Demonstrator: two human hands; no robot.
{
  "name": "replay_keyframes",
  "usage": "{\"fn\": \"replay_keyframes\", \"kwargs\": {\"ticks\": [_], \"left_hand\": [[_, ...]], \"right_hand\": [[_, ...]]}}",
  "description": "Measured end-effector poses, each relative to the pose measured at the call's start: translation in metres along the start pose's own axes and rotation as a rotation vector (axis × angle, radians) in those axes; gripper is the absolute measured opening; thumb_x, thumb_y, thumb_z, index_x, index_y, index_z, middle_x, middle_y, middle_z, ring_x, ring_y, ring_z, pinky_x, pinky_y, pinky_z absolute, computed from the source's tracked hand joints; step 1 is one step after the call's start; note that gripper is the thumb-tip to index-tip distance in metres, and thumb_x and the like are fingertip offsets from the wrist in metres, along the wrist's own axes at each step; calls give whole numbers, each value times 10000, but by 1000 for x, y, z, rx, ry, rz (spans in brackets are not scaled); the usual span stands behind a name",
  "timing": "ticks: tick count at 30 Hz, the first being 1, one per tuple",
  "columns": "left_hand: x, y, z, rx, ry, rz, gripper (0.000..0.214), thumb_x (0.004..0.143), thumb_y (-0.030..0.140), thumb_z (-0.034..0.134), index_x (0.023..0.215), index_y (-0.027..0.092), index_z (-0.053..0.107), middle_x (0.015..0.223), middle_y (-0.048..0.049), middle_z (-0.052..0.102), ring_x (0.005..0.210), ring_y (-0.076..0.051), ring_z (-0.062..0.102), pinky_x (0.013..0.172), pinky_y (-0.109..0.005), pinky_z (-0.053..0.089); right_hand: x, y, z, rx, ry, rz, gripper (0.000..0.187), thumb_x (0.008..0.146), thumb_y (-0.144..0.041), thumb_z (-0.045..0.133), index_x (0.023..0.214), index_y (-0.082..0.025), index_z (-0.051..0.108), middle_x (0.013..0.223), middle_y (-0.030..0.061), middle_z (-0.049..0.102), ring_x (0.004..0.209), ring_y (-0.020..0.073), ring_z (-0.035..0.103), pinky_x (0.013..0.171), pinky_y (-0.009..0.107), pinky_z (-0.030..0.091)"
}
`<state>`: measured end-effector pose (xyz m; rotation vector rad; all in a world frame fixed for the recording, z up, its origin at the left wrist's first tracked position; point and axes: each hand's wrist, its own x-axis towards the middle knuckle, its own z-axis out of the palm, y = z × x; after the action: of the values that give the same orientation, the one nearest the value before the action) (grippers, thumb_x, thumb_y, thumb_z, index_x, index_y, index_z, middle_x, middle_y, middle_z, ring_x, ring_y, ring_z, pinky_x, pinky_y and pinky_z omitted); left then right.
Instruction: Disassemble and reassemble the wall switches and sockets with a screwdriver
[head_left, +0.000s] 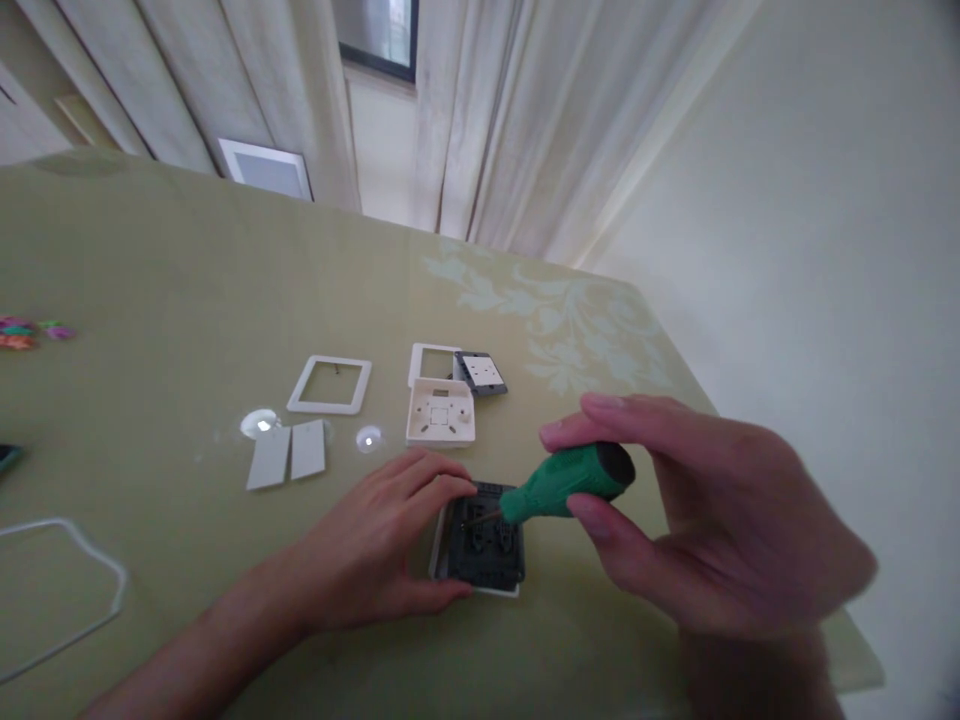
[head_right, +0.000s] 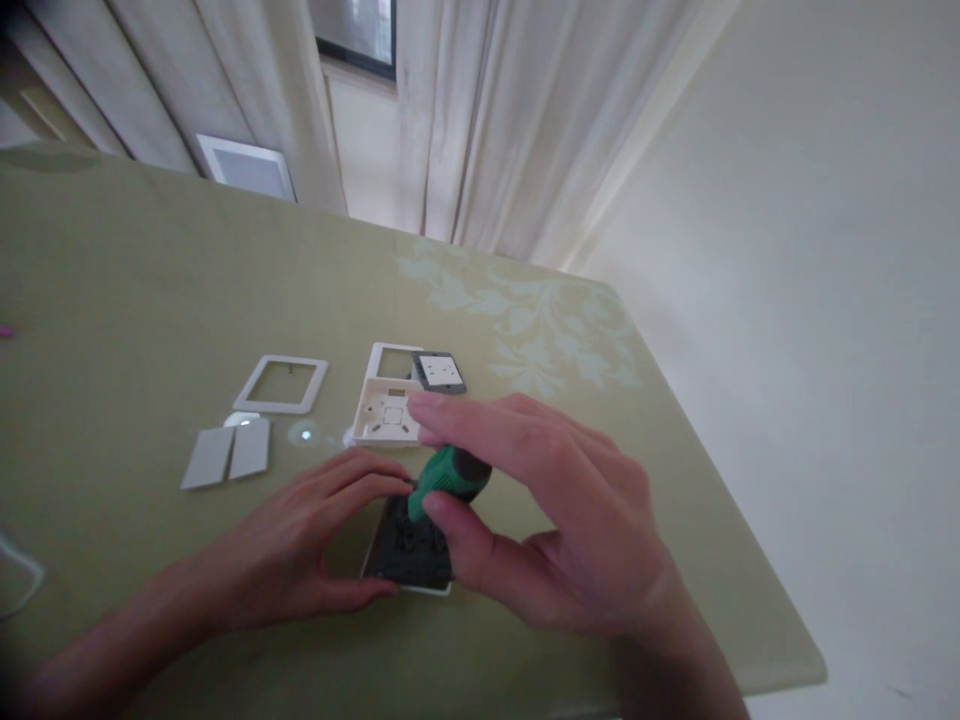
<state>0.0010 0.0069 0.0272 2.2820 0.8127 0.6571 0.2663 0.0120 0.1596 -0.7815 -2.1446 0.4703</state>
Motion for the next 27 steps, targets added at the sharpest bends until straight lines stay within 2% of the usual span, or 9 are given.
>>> {"fn": "replay_keyframes", "kwargs": {"ticks": [3, 7, 11, 16, 19, 22, 24, 27], "left_hand": [[1, 0, -1, 3, 10, 10, 631, 859, 357, 904, 1407, 269, 605, 1374, -107, 728, 1272, -351, 694, 1074, -517, 595], [0, 0, -3, 35, 19, 27, 637, 854, 391, 912, 1398, 253, 612, 1362, -116, 737, 1256, -358, 701, 1070, -530, 588], [-1, 1, -6, 68, 15, 29, 625, 869, 429, 908, 1384, 233, 613, 1365, -125, 738, 1258, -360, 703, 1071, -533, 588], [2, 4, -10, 85, -33, 10, 605, 855, 422, 925, 1350, 209, 649, 1342, -128, 749, 1224, -366, 714, 1064, -546, 589], [3, 4, -11, 73, -48, -20, 592, 841, 418, 935, 1332, 221, 669, 1347, -125, 746, 1219, -364, 711, 1062, -541, 588], [3, 4, -12, 43, -65, -37, 603, 829, 386, 942, 1340, 215, 670, 1362, -126, 735, 1212, -361, 714, 1042, -532, 601], [3, 3, -13, 24, -79, -49, 619, 819, 361, 950, 1349, 211, 667, 1373, -125, 726, 1218, -361, 716, 1041, -531, 604], [3, 2, -13, -2, -95, -69, 624, 811, 351, 958, 1348, 226, 665, 1393, -123, 708, 1250, -358, 704, 1058, -521, 601]], "right_hand": [[0, 1, -5, 3, -29, 48, 620, 894, -70, 775, 1461, -312, 702, 1149, 48, 849, 883, 218, 818, 838, 386, 730], [-7, 4, -8, -22, 20, 69, 679, 868, -48, 791, 1482, -321, 697, 1165, 56, 855, 939, 234, 836, 829, 375, 731], [-12, 6, -14, -40, -29, 115, 693, 860, -88, 828, 1501, -316, 693, 1198, 72, 861, 983, 254, 853, 797, 345, 730], [-10, 6, -22, -89, -71, 99, 703, 863, -124, 842, 1518, -316, 678, 1219, 84, 860, 1008, 286, 858, 750, 354, 736], [-4, 3, -24, -154, -165, 102, 647, 856, -154, 851, 1472, -296, 713, 1184, 97, 861, 924, 282, 857, 708, 352, 742], [-4, -1, -17, -195, -241, 99, 510, 892, -232, 839, 1392, -298, 763, 1062, 80, 861, 805, 250, 837, 702, 341, 751], [-8, -3, -11, -213, -101, 115, 406, 958, -304, 777, 1363, -298, 771, 1005, 77, 846, 822, 251, 831, 767, 363, 760], [-14, -4, -3, -226, -45, 137, 376, 987, -375, 748, 1348, -272, 774, 987, 93, 825, 853, 261, 824, 821, 384, 758]]}}
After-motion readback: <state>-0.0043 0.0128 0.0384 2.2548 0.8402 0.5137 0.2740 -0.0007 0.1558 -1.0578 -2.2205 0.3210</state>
